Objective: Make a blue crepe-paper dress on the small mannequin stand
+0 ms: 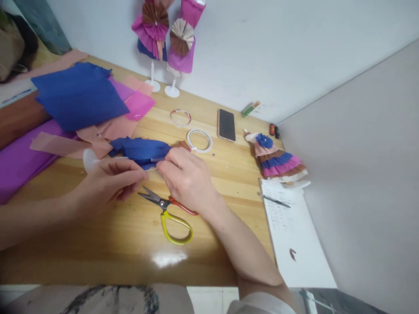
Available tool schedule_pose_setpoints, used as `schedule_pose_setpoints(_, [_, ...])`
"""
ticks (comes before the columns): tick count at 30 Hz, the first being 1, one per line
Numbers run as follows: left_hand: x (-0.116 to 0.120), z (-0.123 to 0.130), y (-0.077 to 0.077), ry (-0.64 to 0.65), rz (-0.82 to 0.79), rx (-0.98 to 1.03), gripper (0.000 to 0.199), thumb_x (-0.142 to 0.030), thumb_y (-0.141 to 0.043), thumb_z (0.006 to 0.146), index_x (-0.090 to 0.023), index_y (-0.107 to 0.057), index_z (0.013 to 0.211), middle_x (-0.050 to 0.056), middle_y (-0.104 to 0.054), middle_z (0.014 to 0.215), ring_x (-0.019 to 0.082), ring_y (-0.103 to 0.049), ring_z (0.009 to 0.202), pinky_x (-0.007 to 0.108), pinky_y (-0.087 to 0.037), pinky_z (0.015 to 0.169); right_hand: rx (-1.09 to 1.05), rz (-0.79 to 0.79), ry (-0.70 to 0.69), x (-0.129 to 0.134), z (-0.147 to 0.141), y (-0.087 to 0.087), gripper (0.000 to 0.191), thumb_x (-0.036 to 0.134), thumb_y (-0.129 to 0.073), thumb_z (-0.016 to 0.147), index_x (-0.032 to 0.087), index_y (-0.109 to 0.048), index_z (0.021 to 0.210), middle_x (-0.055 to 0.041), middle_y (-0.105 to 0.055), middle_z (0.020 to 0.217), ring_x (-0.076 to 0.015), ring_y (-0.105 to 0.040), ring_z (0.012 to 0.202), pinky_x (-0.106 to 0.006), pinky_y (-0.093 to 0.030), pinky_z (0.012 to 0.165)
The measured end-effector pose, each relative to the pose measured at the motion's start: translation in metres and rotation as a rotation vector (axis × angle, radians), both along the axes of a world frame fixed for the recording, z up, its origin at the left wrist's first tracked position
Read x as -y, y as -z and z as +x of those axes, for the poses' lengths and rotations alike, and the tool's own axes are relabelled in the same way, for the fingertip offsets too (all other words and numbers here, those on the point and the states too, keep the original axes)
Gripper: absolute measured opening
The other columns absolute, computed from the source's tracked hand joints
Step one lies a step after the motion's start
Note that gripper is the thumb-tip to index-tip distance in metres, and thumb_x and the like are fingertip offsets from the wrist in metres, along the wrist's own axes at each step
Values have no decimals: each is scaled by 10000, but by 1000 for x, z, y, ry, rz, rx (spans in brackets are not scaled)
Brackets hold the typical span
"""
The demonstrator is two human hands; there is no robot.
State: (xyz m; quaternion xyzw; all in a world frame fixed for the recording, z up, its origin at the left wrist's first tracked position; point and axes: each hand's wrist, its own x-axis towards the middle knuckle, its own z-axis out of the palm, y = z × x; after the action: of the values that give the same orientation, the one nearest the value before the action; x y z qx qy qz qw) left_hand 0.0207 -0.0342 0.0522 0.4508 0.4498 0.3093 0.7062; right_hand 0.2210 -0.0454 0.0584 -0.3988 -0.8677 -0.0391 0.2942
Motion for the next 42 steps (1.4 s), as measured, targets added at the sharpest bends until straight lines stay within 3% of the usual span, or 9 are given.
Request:
schedule_pose_setpoints(9, [-1, -2, 2, -17, -22, 72, 201, -298, -712, 731, -161, -656, 595, -34, -538, 467, 47, -411, 383, 153, -298, 363, 32, 63, -8, -7, 6, 7, 167, 173, -548, 955, 172, -696, 876, -68, -631, 781, -165, -567, 707, -277, -450, 600])
schedule_pose_setpoints(19, [-1, 0, 0, -49, -53, 72, 200, -296, -716, 717, -159, -645, 589, -27, -558, 500, 44, -430, 381, 153, -302, 360, -120, -90, 20, -10, 9, 9, 153, 205, -568, 952, 191, -695, 868, -58, -634, 814, -170, -605, 737, -295, -512, 649])
schedule_pose_setpoints(27, [0, 1, 3, -4, -93, 78, 218, -338, -753, 704, -152, -675, 622, -21, -575, 515, 42, -438, 360, 147, -287, 334, -162, -239, 14, -15, 19, 4, 158, 226, -632, 923, 194, -635, 769, -25, -602, 731, -163, -578, 704, -284, -447, 635])
schedule_pose_setpoints(31, [0, 0, 2, 33, -149, 109, 208, -362, -768, 691, -162, -712, 696, -20, -589, 531, 55, -462, 365, 153, -282, 324, -139, -238, 20, -16, 24, 2, 184, 248, -595, 945, 198, -633, 772, -37, -603, 746, -170, -570, 702, -293, -437, 637])
schedule_pose_setpoints(37, [3, 1, 6, 74, -153, 65, 293, -379, -754, 726, -150, -633, 589, -11, -577, 539, 47, -455, 371, 152, -295, 336, -124, -240, 58, -23, 30, 6, 174, 256, -609, 933, 210, -645, 769, -38, -599, 748, -180, -566, 694, -310, -435, 628])
schedule_pose_setpoints(42, [3, 2, 7, 21, -177, 62, 186, -309, -768, 703, -139, -700, 739, -28, -581, 528, 46, -451, 360, 144, -295, 329, -179, -207, 149, -28, 36, 7, 179, 212, -622, 910, 222, -651, 734, -33, -599, 730, -176, -544, 671, -323, -427, 623])
